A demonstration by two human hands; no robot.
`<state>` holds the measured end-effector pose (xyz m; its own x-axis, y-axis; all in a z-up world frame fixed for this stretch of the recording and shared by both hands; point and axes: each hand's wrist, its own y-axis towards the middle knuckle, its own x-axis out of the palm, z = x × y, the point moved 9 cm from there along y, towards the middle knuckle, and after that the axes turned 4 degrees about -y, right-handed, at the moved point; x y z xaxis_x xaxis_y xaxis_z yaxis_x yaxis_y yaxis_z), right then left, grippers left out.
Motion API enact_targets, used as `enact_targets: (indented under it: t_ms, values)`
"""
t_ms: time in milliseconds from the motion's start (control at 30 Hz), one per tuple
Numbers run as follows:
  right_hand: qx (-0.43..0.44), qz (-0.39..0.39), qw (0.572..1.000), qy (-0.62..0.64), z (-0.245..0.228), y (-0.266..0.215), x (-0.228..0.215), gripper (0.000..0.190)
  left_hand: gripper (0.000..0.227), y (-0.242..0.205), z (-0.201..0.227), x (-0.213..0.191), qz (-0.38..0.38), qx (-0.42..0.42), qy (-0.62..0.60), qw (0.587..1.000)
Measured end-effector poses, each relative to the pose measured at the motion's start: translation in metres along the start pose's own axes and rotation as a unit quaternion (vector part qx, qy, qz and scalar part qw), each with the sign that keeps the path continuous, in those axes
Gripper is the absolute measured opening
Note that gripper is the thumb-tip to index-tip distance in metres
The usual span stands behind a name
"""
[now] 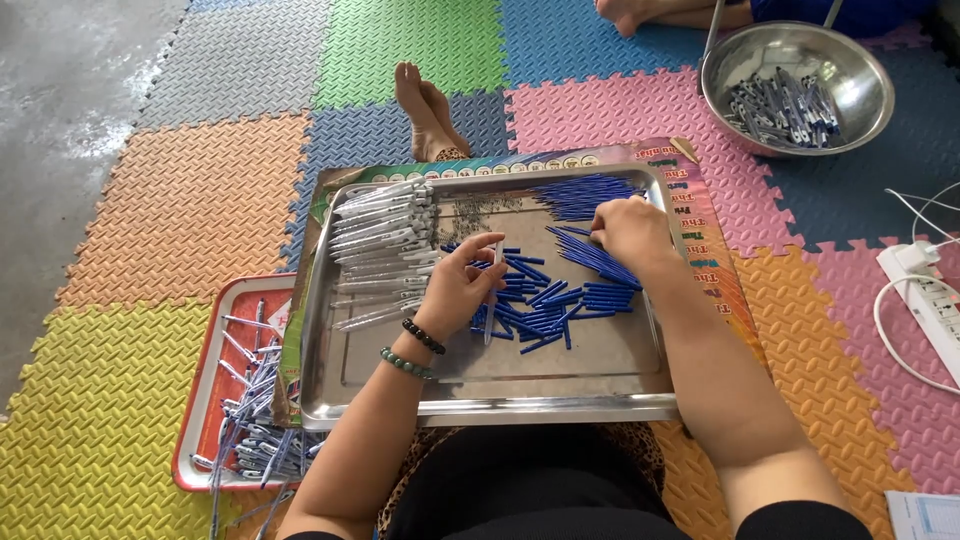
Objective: Assembling pens by manually inserting ink refills into pen bodies on a metal tray.
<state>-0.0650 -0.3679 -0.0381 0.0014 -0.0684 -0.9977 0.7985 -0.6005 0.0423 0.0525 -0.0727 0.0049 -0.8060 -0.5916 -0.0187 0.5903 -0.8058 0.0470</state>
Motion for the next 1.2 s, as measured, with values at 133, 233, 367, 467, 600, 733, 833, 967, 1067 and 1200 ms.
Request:
enact_targets:
  t_ms: [133,233,367,467,600,733,833,967,1067,1200]
  values:
    - [0.007,-0.014,1.0,0.023,0.002,0.001,0.005,0.008,0.048,-0.001,-0.001,0.001,0.002,-0.004,0.005,1.0]
    - [0.004,-0.027,0.998,0.055,-0.002,-0.015,-0.023,0.014,0.049,0.0,-0.002,0.001,-0.001,-0.008,-0.001,1.0]
    - [-0.151,0.136,0.937,0.284,-0.046,-0.047,-0.106,0.007,0.05,0.001,-0.007,0.002,-0.011,-0.031,-0.031,0.999]
    - [-0.225,0.167,0.893,0.353,-0.069,-0.062,-0.124,0.007,0.05,0.0,-0.008,0.003,-0.017,-0.043,-0.037,0.998]
    - [-0.258,0.153,0.878,0.372,-0.085,-0.065,-0.117,0.007,0.051,0.002,-0.015,0.003,-0.022,-0.049,-0.036,0.998]
    - [-0.27,0.151,0.879,0.362,-0.084,-0.055,-0.095,0.009,0.051,0.001,-0.018,0.004,-0.04,-0.059,-0.023,0.997]
    - [-0.283,0.236,0.898,0.242,-0.087,-0.055,-0.09,0.011,0.049,0.0,-0.023,0.007,-0.054,-0.063,0.007,0.997]
    - [-0.303,0.339,0.872,0.183,-0.098,-0.059,-0.093,0.02,0.05,0.0,-0.029,0.015,-0.085,-0.081,0.008,0.993]
    - [-0.327,0.284,0.852,0.295,-0.109,-0.07,-0.1,0.015,0.05,0.002,-0.036,0.012,-0.079,-0.078,-0.012,0.994]
    - [-0.275,0.119,0.782,0.546,-0.128,-0.087,-0.136,0.03,0.051,0.002,-0.026,0.009,-0.047,-0.056,-0.063,0.995]
